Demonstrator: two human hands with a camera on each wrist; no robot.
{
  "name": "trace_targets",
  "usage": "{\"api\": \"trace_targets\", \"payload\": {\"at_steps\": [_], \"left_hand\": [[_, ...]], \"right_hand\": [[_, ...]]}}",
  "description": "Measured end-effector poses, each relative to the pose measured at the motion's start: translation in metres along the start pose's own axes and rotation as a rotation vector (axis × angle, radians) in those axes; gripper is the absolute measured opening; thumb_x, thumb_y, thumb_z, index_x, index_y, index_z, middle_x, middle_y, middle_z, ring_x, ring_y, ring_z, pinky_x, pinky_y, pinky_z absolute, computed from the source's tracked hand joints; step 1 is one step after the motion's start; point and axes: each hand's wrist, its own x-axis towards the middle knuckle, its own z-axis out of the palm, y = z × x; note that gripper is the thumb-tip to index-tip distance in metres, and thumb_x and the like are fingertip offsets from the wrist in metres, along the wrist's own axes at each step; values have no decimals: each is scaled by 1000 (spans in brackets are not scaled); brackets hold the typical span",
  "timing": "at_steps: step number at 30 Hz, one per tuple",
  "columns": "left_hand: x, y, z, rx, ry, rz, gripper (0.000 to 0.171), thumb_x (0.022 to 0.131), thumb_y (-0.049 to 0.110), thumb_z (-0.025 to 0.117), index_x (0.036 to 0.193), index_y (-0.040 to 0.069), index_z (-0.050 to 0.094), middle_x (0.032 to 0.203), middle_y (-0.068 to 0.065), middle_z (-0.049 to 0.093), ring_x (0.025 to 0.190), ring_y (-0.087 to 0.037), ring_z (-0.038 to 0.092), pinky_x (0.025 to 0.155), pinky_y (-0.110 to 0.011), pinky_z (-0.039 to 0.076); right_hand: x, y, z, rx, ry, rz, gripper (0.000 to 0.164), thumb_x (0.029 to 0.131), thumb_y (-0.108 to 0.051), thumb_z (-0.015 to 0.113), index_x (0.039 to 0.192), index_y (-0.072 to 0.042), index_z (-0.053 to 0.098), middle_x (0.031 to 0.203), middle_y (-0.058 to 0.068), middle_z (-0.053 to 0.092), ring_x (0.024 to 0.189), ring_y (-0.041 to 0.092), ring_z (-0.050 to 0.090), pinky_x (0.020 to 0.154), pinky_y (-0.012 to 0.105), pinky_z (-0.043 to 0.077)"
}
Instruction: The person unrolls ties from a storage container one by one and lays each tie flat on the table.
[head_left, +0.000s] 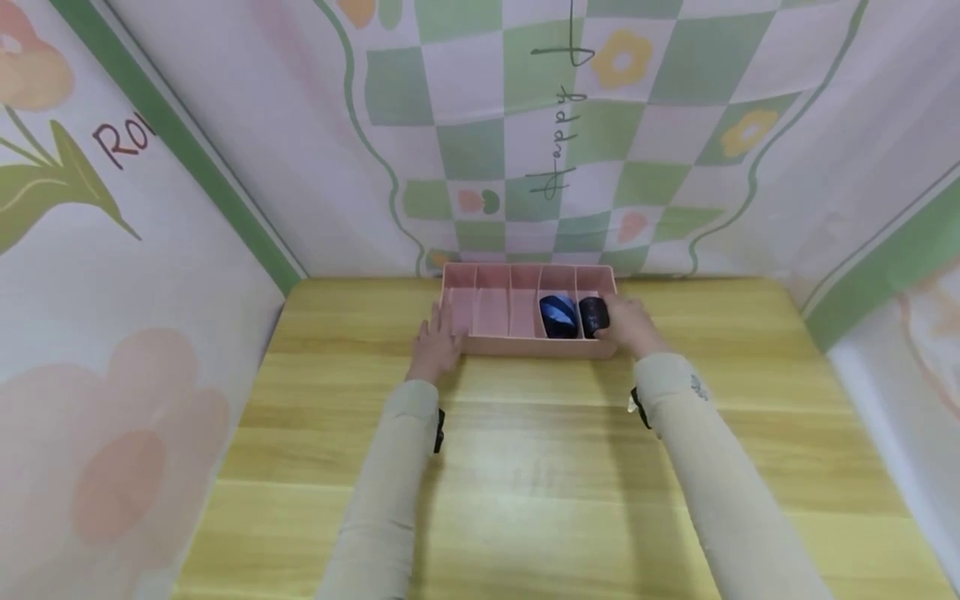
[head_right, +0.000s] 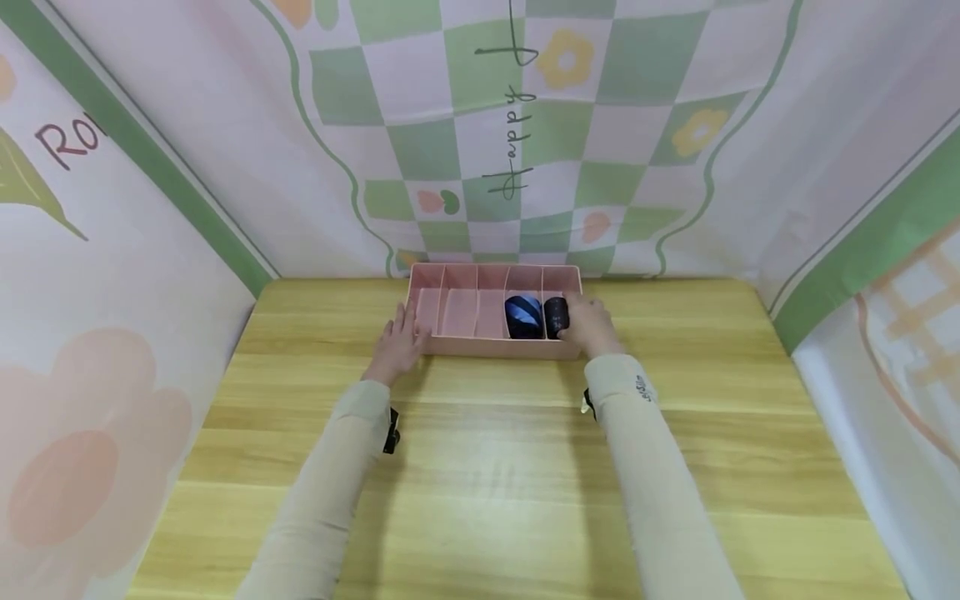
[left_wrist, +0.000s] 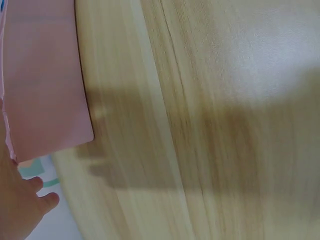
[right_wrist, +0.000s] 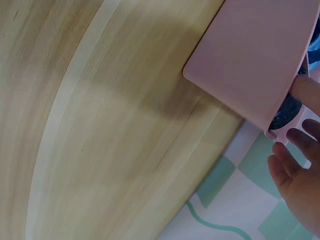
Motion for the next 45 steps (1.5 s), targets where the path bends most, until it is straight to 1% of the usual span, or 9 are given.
{"api": "trace_targets", "payload": {"at_steps": [4,7,11,13,15,25,29,35,45], "left_hand": [[1,-1,3,-3,6,10,67,103,42,30,155,18,-4,163,-11,-1,144,-45,20,117,-59,23],[3,0,3,1,6,29,67,103,41,32,155,13,-2,163,-11,-3,139,-44,33,114,-55,33],[4,1,2,7,-18,33,69,104,40,32,155,10,-3,162,-12,-5,94,-36,64,79,-41,57],[3,2,2,3,-33,25,69,104,40,32,155,11,-4,162,-12,-6,71,-30,61,59,-34,54],[2,2,2,-10,-46,12,69,104,40,31,155,12,-5,162,-10,-8,64,-26,57,54,-31,50],[-2,4,3,-95,-63,-16,67,103,41,31,155,17,-4,161,-1,-19,85,-33,63,67,-35,55],[-2,4,4,-109,-53,-7,67,103,40,32,155,17,-3,161,-3,-17,100,-37,63,72,-38,56],[1,3,6,-121,-41,-3,68,103,41,33,155,19,-5,162,-5,-14,103,-39,62,78,-42,57],[1,1,4,-148,-65,-33,67,103,42,32,155,20,-4,161,1,-19,120,-40,55,95,-48,52]], "right_hand": [[1,-1,4,-8,-6,13,81,81,-8,71,147,7,26,141,35,39,126,58,32,110,68,27],[1,-2,3,-9,-3,10,82,80,-7,72,147,6,26,140,35,40,127,59,32,109,68,27],[0,-4,2,5,2,8,82,79,-6,73,147,4,28,139,34,43,126,59,32,107,70,28],[0,-4,3,7,7,5,81,79,-5,73,147,3,29,138,33,44,126,58,33,107,70,29],[0,-5,3,5,10,-3,78,79,-5,73,145,3,31,136,34,45,125,58,34,106,70,30],[4,-1,11,-29,34,-17,66,84,-1,66,142,4,36,138,32,45,127,55,33,109,66,25],[5,4,14,-35,76,-21,66,83,-1,66,142,6,35,138,33,44,126,53,35,110,64,26],[8,8,14,-36,109,-39,67,81,-4,70,140,6,37,137,32,46,125,53,37,108,63,27],[9,8,14,-144,65,-88,71,84,-13,69,143,6,35,143,33,38,130,55,32,111,66,25]]}}
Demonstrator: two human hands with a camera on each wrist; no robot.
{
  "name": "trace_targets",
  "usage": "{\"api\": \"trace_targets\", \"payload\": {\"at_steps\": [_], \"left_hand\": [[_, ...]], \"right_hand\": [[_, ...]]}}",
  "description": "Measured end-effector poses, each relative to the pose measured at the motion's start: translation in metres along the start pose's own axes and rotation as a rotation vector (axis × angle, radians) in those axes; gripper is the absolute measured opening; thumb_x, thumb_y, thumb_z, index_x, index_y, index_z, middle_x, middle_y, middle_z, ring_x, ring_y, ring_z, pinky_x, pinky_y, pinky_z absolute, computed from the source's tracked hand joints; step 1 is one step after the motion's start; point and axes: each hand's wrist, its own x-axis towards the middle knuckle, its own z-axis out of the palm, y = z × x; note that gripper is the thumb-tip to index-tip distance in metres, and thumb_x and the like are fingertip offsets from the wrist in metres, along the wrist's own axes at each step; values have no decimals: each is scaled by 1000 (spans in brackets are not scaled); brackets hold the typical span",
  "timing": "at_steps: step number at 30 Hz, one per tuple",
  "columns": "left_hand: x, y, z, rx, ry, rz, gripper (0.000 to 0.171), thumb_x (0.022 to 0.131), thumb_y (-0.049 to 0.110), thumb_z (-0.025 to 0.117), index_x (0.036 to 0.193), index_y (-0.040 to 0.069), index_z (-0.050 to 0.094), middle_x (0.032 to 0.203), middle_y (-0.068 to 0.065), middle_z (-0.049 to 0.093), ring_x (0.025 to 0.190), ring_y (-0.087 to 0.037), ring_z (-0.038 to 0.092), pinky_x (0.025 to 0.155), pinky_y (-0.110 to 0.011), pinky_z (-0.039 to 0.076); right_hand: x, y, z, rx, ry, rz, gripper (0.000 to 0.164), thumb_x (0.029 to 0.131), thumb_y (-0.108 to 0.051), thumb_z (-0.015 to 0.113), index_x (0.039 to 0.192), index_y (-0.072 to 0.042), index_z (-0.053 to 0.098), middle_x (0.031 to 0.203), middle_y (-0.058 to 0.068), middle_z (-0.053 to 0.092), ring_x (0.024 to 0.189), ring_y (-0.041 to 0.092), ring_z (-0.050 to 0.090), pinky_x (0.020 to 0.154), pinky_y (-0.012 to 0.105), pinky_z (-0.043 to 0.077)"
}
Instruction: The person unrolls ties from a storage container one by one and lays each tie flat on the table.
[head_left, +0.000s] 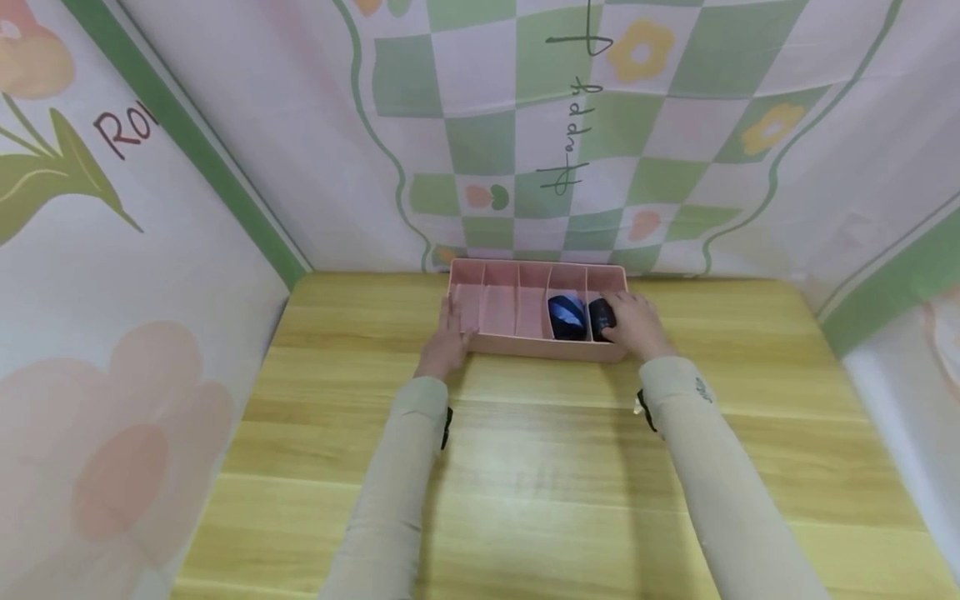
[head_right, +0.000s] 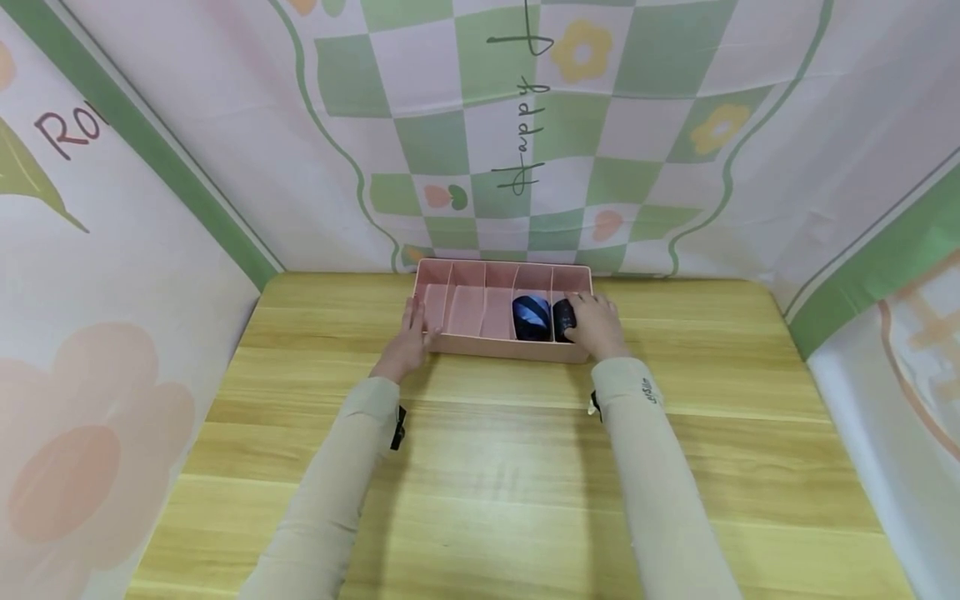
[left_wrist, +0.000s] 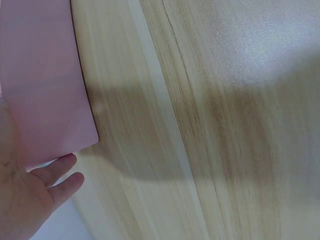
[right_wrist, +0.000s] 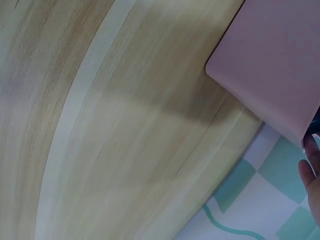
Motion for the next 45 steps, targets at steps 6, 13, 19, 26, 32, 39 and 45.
{"api": "trace_targets", "payload": {"at_steps": [6,13,19,26,32,39,45], "left_hand": [[0,1,2,18,5,0,67,103,42,33,155,17,-1,162,-2,-16,111,-38,60,92,-45,54],[-2,3,0,49,29,5,65,103,40,34,155,14,5,163,-7,-9,72,-28,59,77,-40,56],[-3,3,-1,31,32,-2,64,103,39,35,155,15,6,163,-6,-10,74,-30,59,83,-44,55],[-4,3,-2,4,33,-4,65,103,39,35,155,15,6,163,-5,-12,96,-39,62,93,-48,52],[-4,3,-2,4,30,-6,65,103,39,35,155,16,5,163,-4,-13,105,-42,59,96,-50,50],[-3,4,-1,47,41,16,62,103,39,34,155,18,6,163,-8,-11,95,-40,61,85,-47,55],[-3,6,-1,34,38,4,63,103,39,35,155,18,6,163,-7,-10,90,-38,62,85,-46,55]], "right_hand": [[0,7,4,29,29,-32,68,83,-13,68,141,7,38,139,35,40,126,55,37,111,65,27],[-1,13,5,73,116,-107,66,79,-13,71,135,7,44,130,32,48,117,51,46,107,63,32],[-5,13,-3,137,119,-107,59,79,-12,67,132,1,45,131,30,47,119,49,43,109,63,28],[-10,8,-14,144,165,-132,57,77,-12,68,129,-3,46,121,30,47,100,46,51,89,63,41],[-11,1,-23,87,302,-205,54,75,-16,73,123,-4,52,116,31,50,102,48,51,96,62,35],[-17,-21,-38,99,346,-218,52,76,-19,73,123,-7,55,119,29,49,104,46,50,94,59,35],[-21,-45,-38,84,322,-285,50,75,-19,75,120,-6,58,123,28,49,111,46,48,99,63,35]]}}
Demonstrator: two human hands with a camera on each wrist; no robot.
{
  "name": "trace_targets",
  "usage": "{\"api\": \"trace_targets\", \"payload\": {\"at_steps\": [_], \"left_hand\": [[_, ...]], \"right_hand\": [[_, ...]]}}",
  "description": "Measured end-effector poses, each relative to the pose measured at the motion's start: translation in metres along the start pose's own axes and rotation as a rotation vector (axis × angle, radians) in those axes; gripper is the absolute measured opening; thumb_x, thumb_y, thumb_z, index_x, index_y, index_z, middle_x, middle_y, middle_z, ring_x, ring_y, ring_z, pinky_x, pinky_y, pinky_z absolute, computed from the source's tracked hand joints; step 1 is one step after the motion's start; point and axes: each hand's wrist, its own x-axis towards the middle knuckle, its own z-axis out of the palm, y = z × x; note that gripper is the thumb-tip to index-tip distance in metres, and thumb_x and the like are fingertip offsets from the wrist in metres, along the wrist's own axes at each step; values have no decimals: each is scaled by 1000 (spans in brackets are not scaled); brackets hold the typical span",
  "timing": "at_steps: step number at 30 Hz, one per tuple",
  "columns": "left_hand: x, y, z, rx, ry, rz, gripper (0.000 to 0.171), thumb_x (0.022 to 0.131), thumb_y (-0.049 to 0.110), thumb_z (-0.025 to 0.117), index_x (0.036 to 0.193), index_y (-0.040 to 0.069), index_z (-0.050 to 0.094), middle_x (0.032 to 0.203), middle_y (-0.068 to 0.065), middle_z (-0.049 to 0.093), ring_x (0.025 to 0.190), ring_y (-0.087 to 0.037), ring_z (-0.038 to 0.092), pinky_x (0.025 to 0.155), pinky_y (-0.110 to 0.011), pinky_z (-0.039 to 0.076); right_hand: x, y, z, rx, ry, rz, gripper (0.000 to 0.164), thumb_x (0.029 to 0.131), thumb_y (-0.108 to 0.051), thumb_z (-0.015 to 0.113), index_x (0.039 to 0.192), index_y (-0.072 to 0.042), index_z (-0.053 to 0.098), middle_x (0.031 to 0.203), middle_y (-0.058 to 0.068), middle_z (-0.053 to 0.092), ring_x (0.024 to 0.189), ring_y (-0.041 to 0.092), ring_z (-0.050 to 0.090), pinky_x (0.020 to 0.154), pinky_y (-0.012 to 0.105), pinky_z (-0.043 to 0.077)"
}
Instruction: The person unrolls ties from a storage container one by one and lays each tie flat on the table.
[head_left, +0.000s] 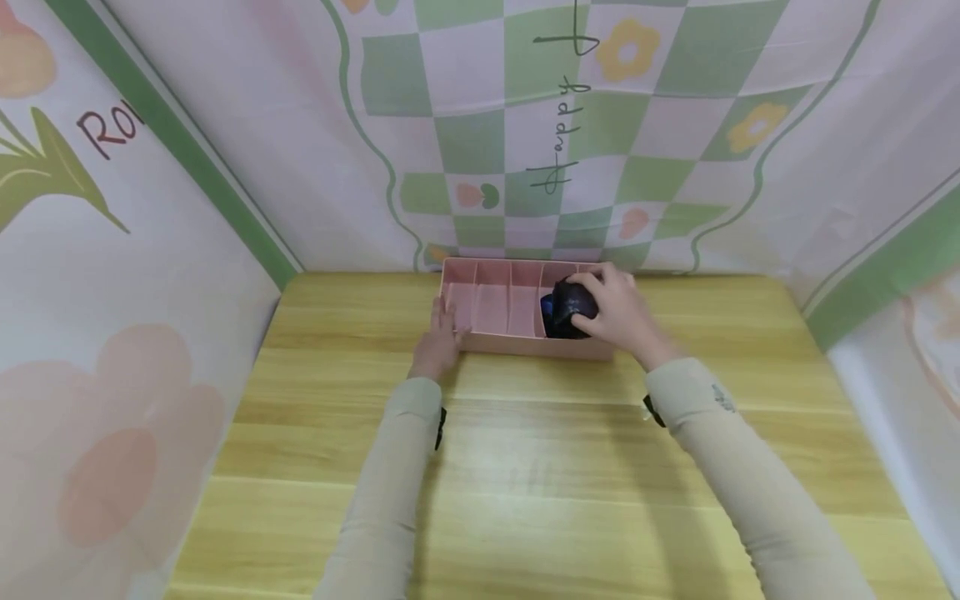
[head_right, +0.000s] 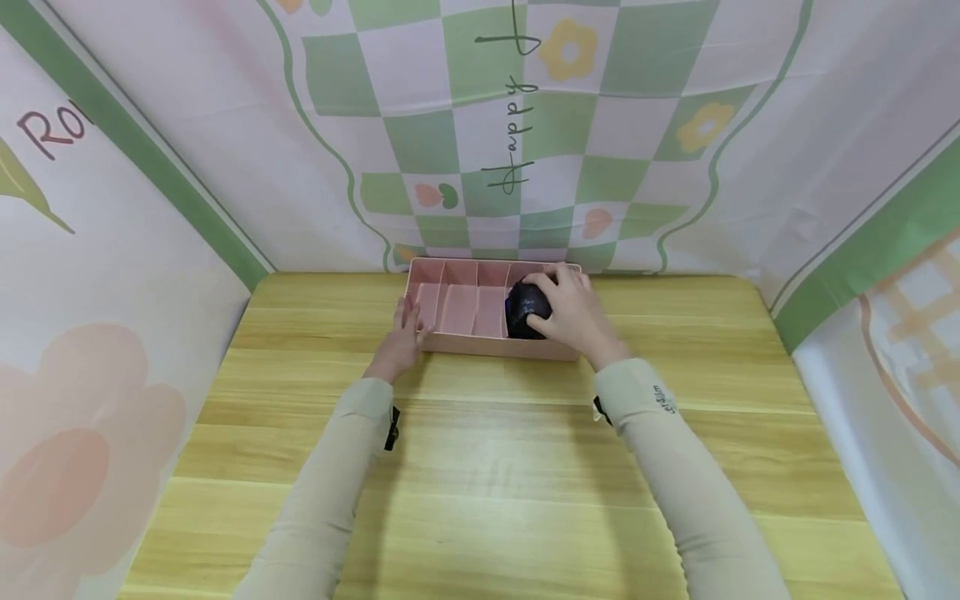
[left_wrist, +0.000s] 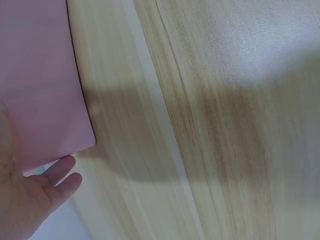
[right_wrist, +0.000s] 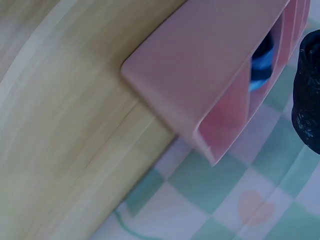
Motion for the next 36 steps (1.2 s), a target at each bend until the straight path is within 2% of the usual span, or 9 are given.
{"api": "trace_targets", "payload": {"at_steps": [6,12,17,21,28,33,36], "left_hand": [[1,-2,2,7,12,9,64,103,40,35,155,15,7,162,-5,-12,91,-39,61,90,-47,53],[3,-2,4,-17,13,15,64,103,40,34,155,14,8,162,-3,-13,97,-40,61,95,-49,51],[3,-3,4,-29,14,14,65,103,40,34,155,14,6,162,-3,-14,81,-33,60,83,-44,55],[4,-3,4,-13,32,17,66,103,40,34,155,12,5,162,-3,-13,77,-32,59,79,-43,55],[5,-4,6,16,51,20,66,103,40,36,155,11,8,163,-5,-9,85,-37,61,83,-46,55],[6,-4,6,28,57,11,66,103,42,35,155,13,8,163,-5,-5,86,-38,62,78,-44,56],[4,-4,6,23,57,7,66,103,41,35,155,14,8,163,-5,-5,93,-40,62,82,-45,55]], "right_hand": [[-1,-24,11,-32,8,-108,51,73,-21,78,119,-7,59,117,26,52,106,43,52,94,61,40],[-5,-46,29,-10,-12,-169,52,73,-22,79,119,-8,61,118,24,53,106,41,56,92,59,46],[-11,-58,47,-6,-68,-184,51,76,-26,79,121,-11,61,117,20,55,102,37,58,89,53,51],[-16,-66,61,-2,-102,-199,50,77,-26,78,121,-12,61,114,18,57,99,33,58,87,51,52],[-30,-79,82,37,-158,-216,48,77,-26,77,121,-11,62,113,17,57,99,30,58,90,48,51],[-39,-86,98,20,-153,-224,48,76,-28,78,119,-12,63,109,14,57,94,25,57,84,42,53],[-43,-89,106,22,-152,-222,49,75,-29,78,118,-11,63,106,13,56,90,23,57,79,40,54]]}}
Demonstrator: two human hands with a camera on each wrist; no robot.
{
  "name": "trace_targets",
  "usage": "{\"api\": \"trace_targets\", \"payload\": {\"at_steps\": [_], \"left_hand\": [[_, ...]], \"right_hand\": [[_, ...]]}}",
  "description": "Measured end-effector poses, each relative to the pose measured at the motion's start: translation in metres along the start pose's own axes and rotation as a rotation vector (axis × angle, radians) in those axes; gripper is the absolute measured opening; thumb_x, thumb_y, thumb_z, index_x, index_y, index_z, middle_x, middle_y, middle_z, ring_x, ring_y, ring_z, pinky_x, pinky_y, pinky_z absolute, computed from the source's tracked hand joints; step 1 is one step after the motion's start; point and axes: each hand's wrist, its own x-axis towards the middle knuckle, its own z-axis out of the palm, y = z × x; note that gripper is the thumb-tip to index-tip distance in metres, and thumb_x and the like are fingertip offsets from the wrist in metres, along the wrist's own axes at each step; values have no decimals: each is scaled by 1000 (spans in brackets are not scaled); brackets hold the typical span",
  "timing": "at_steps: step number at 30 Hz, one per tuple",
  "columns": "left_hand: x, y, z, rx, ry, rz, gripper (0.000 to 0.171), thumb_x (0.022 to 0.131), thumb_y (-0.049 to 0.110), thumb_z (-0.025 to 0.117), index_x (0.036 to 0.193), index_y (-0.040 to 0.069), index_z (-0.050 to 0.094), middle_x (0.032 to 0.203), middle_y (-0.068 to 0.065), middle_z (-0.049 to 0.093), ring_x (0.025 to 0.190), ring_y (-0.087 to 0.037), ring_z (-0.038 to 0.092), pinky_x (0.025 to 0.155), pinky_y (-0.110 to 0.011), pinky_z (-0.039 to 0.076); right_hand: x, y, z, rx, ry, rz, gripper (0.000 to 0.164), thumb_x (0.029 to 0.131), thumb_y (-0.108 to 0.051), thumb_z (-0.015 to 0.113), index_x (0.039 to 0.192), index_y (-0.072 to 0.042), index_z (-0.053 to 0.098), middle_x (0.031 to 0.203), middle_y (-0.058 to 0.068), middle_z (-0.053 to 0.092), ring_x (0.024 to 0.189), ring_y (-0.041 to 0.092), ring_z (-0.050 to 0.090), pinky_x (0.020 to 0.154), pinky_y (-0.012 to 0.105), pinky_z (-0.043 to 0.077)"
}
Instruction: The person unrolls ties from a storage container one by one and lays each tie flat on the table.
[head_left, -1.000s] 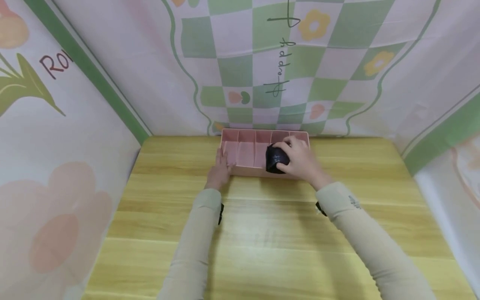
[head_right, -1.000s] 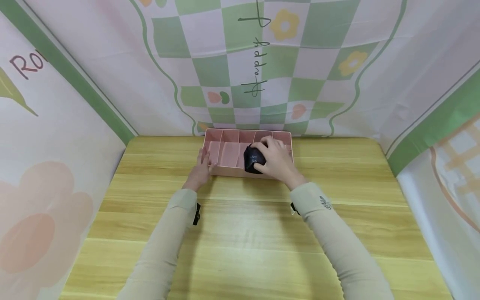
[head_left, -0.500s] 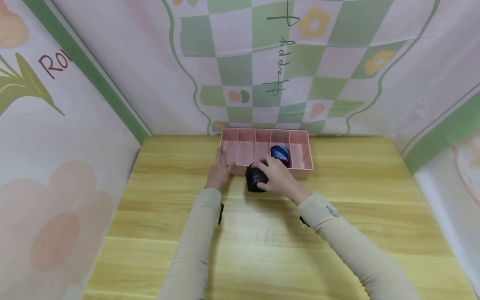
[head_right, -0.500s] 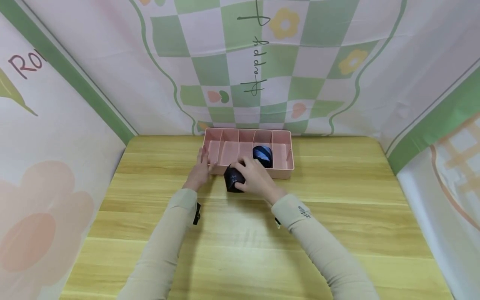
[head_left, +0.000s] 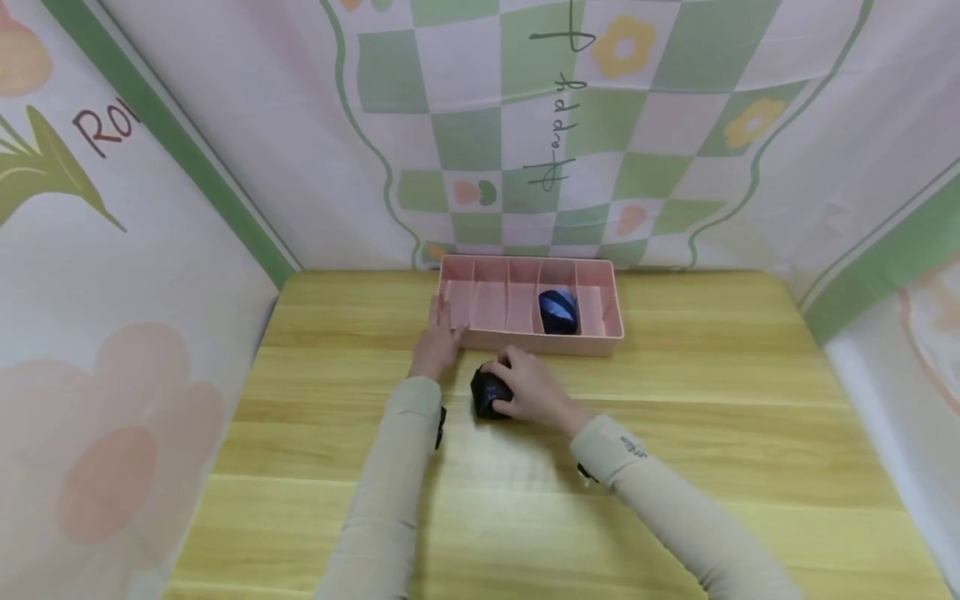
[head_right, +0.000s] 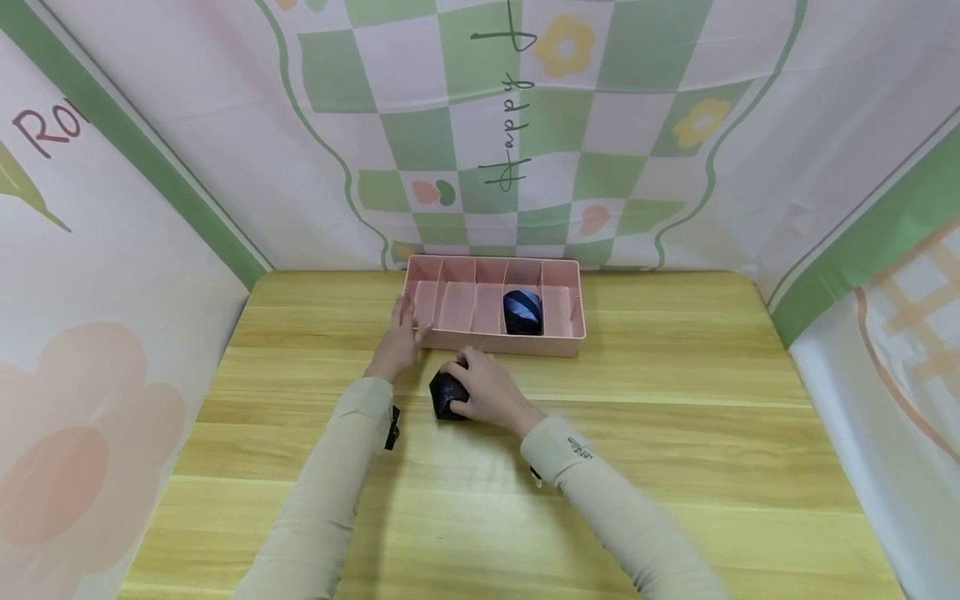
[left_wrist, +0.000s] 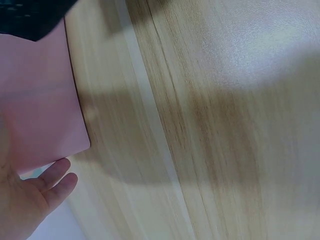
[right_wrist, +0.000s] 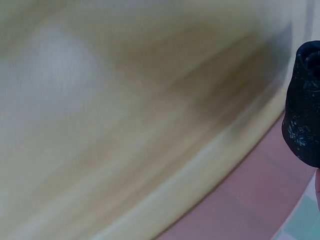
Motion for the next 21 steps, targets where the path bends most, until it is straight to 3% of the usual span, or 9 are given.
{"api": "trace_targets", "payload": {"at_steps": [4,12,21], "left_hand": [[-2,1,-1,-1,5,-4,65,103,39,36,155,13,9,163,-4,-5,98,-43,60,84,-47,55],[-1,0,3,23,46,-14,71,102,40,39,155,11,1,163,-5,3,76,-35,59,64,-41,53],[0,1,4,16,79,-27,73,101,42,40,155,12,1,163,-5,7,79,-36,61,63,-41,54]], "right_hand": [[0,-3,10,7,7,-18,49,74,-28,79,117,-11,63,103,13,56,87,23,56,79,39,53],[1,-5,20,36,12,-14,50,75,-26,80,119,-11,62,106,15,56,91,25,55,82,41,52],[4,-4,22,28,19,-13,52,74,-26,81,120,-11,61,107,15,56,91,25,56,82,41,53]]}}
